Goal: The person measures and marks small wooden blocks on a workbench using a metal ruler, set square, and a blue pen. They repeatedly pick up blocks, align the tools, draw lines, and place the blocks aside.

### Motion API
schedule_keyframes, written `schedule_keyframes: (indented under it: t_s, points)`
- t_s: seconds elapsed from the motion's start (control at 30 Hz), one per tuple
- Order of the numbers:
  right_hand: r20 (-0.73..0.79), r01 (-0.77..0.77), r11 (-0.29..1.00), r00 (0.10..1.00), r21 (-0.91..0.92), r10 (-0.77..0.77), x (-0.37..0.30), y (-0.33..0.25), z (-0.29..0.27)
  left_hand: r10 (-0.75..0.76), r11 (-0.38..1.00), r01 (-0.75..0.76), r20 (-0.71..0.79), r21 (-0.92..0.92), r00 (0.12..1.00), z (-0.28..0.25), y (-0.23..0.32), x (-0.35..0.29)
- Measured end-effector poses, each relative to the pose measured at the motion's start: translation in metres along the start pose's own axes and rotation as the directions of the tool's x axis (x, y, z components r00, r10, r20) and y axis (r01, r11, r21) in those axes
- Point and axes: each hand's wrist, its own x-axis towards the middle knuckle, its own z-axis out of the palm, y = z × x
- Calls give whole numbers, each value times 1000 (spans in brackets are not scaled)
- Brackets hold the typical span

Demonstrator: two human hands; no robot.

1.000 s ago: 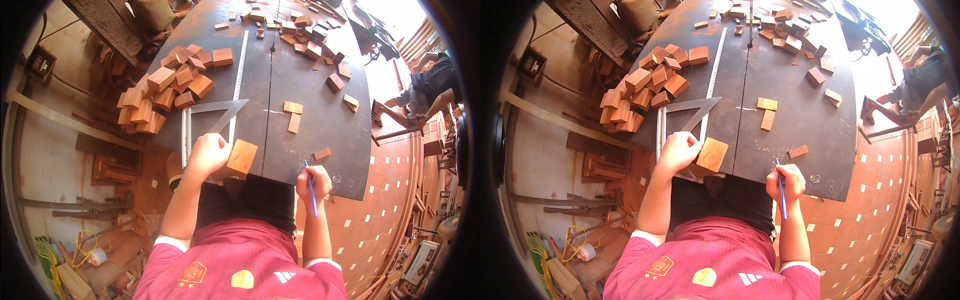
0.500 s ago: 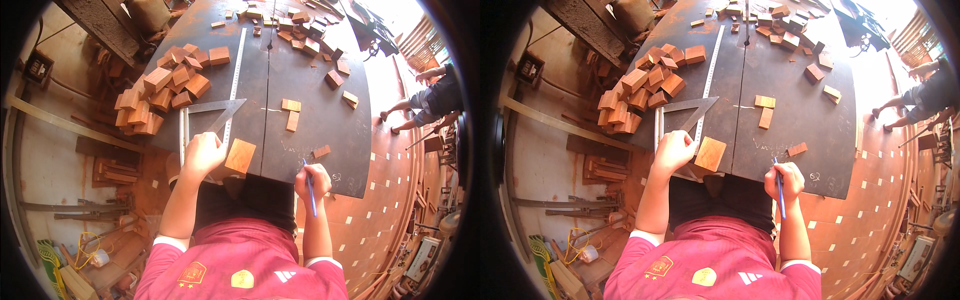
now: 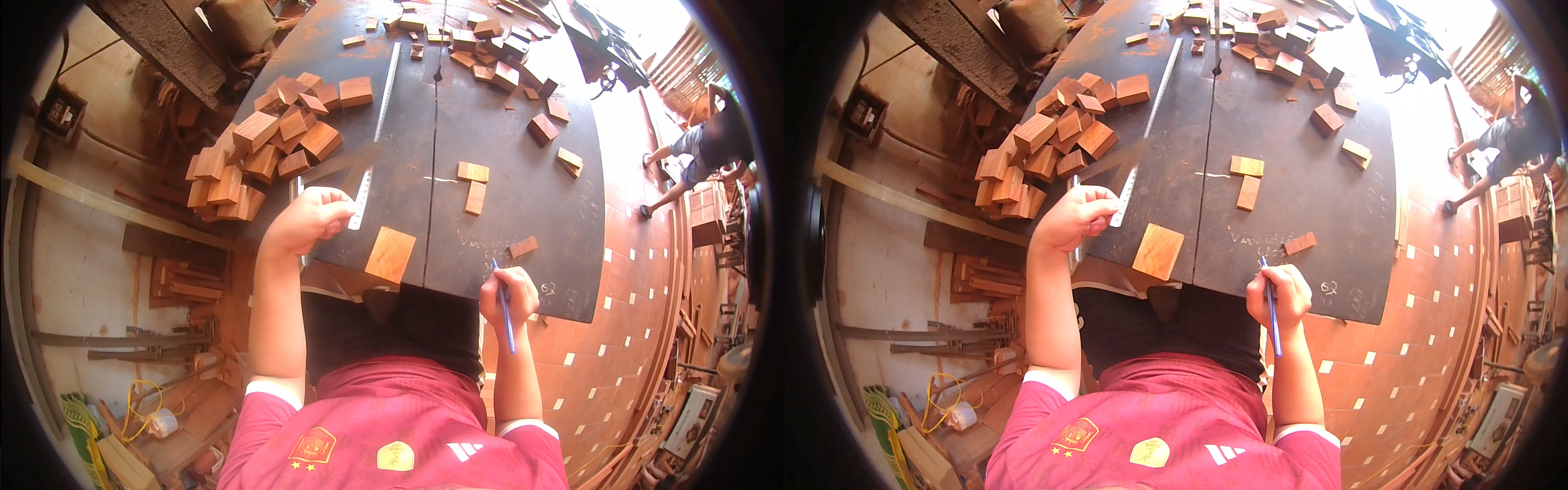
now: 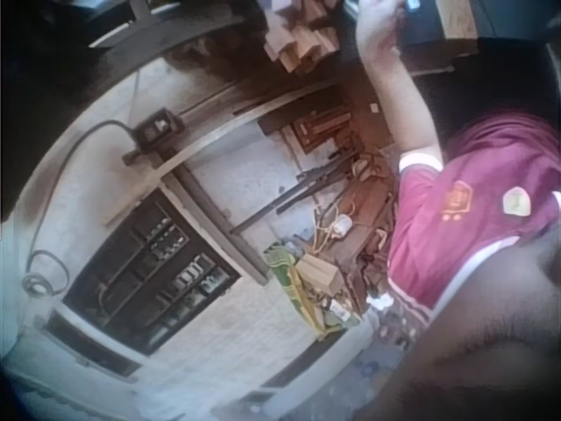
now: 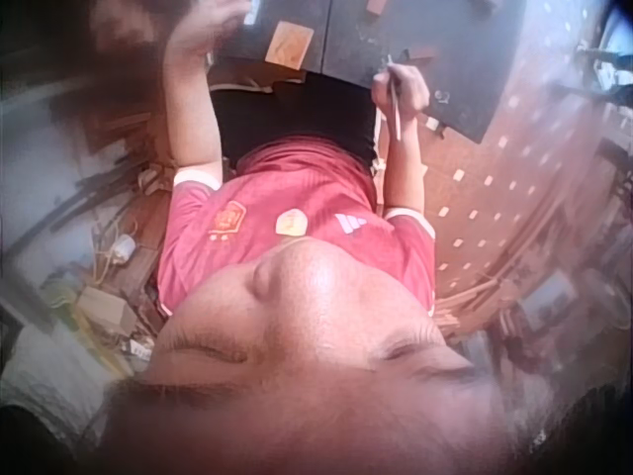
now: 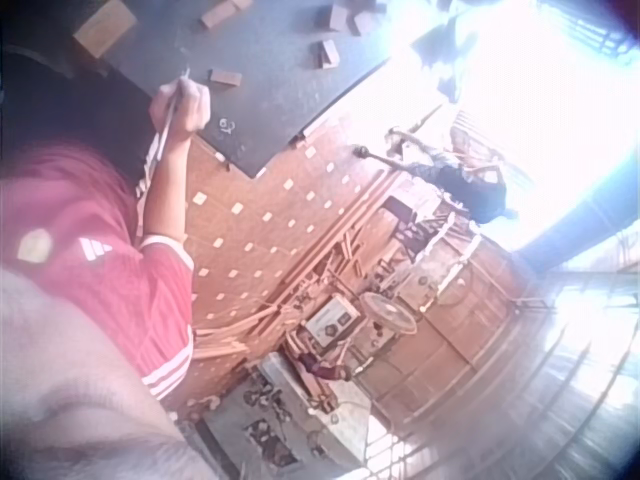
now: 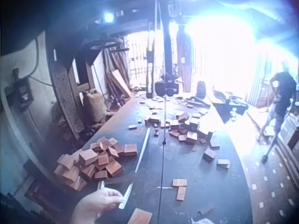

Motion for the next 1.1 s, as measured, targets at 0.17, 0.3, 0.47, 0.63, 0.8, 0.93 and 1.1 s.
schedule_keyframes:
  t_s: [0.17,0.3,0.47,0.63,0.8,0.93,1.1]
  points:
    - [0,0,1000,1000,-5,0,0,0,1,59,998,-59,35,-14,998,17,1,-23]
    - [15,12,1000,1000,4,-12,3,-1,1,79,994,-80,19,79,997,29,-25,-44]
    - [36,-3,1000,999,-3,3,0,0,-1,110,920,-34,-173,391,979,38,-40,-70]
    - [45,-271,955,963,123,267,-15,-14,5,170,897,-71,-194,436,966,36,-56,-79]
    - [302,-22,985,953,172,-31,7,-55,36,188,920,-99,-205,379,961,42,-72,-74]
    - [495,-102,995,865,11,83,32,-74,57,225,909,-122,-224,399,948,51,-79,-64]
    - [645,-165,984,760,73,79,39,-60,63,131,957,-55,-258,284,957,52,-85,-58]
